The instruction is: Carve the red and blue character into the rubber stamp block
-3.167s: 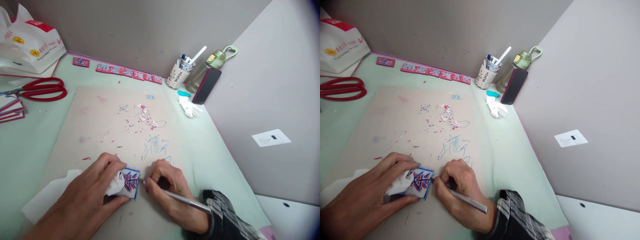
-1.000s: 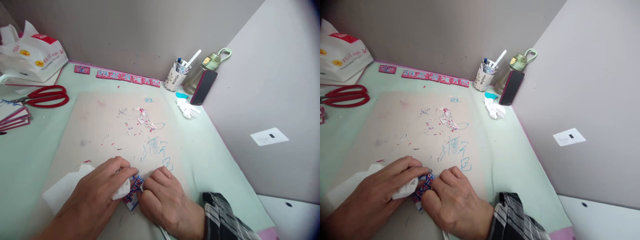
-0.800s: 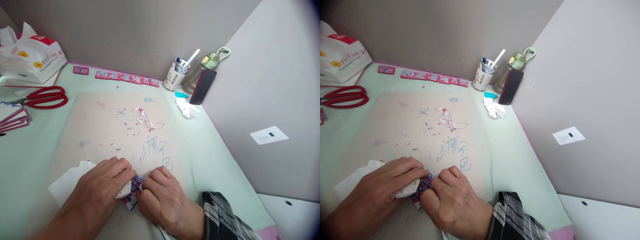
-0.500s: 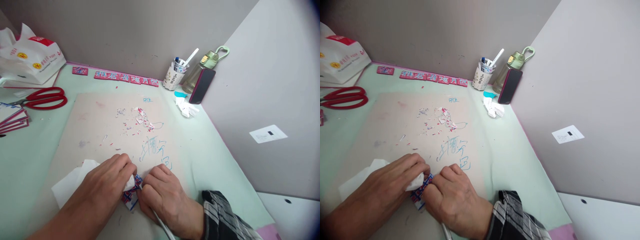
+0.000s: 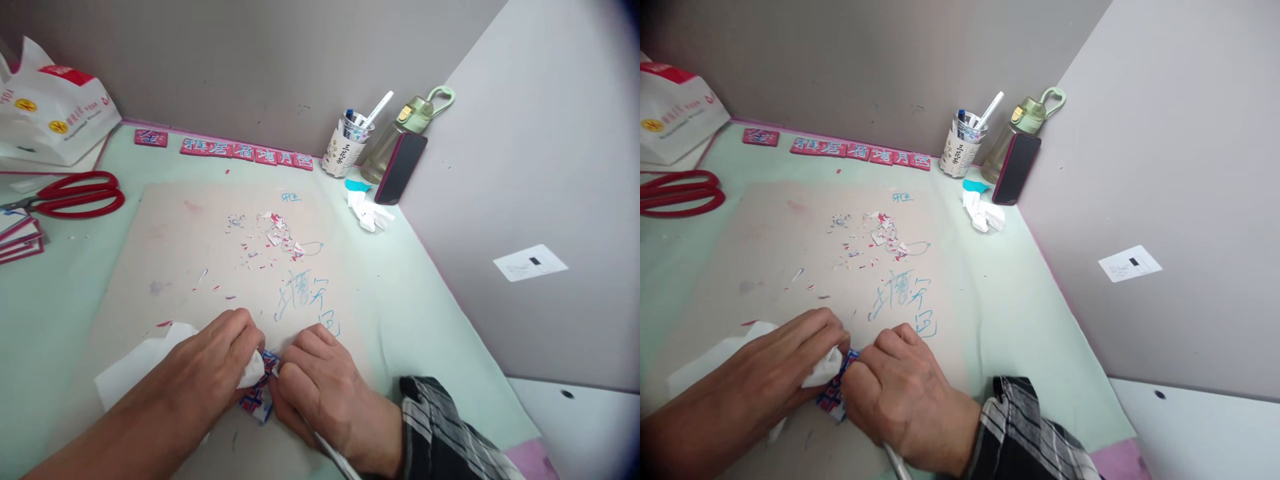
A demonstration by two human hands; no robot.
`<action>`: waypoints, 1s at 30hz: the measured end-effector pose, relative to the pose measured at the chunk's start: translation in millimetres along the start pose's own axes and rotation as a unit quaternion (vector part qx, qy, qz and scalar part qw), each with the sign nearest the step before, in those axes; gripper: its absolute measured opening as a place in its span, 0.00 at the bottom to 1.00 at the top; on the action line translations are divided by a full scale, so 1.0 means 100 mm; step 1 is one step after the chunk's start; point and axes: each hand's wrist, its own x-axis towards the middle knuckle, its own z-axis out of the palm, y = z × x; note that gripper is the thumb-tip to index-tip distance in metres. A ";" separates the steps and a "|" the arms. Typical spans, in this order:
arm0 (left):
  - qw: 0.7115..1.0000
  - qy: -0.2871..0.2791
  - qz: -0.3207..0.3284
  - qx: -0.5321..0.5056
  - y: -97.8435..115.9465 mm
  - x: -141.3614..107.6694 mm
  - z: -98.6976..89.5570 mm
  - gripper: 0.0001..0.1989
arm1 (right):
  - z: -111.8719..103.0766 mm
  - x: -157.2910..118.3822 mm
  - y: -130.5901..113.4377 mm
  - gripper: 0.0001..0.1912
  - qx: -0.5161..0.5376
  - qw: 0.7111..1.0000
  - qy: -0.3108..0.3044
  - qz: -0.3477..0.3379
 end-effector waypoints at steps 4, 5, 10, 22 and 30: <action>0.998 -0.037 0.032 -0.025 -0.07 0.00 -0.08 0.10 | 0.00 0.02 -0.02 0.16 -0.002 1.000 -0.004 -0.005; 0.998 -0.041 0.034 -0.028 -0.08 0.00 -0.10 0.11 | 0.00 0.02 -0.02 0.16 -0.003 1.000 -0.005 -0.005; 0.997 -0.059 0.015 -0.043 -0.09 -0.01 -0.15 0.10 | 0.01 0.03 -0.05 0.17 0.003 1.000 -0.019 -0.012; 0.989 -0.107 0.011 -0.105 -0.24 -0.13 -0.18 0.11 | 0.04 0.04 -0.08 0.18 0.015 0.998 -0.044 -0.035; 0.988 -0.109 0.007 -0.111 -0.37 -0.22 -0.13 0.10 | 0.08 0.02 -0.06 0.18 0.024 0.998 -0.035 -0.053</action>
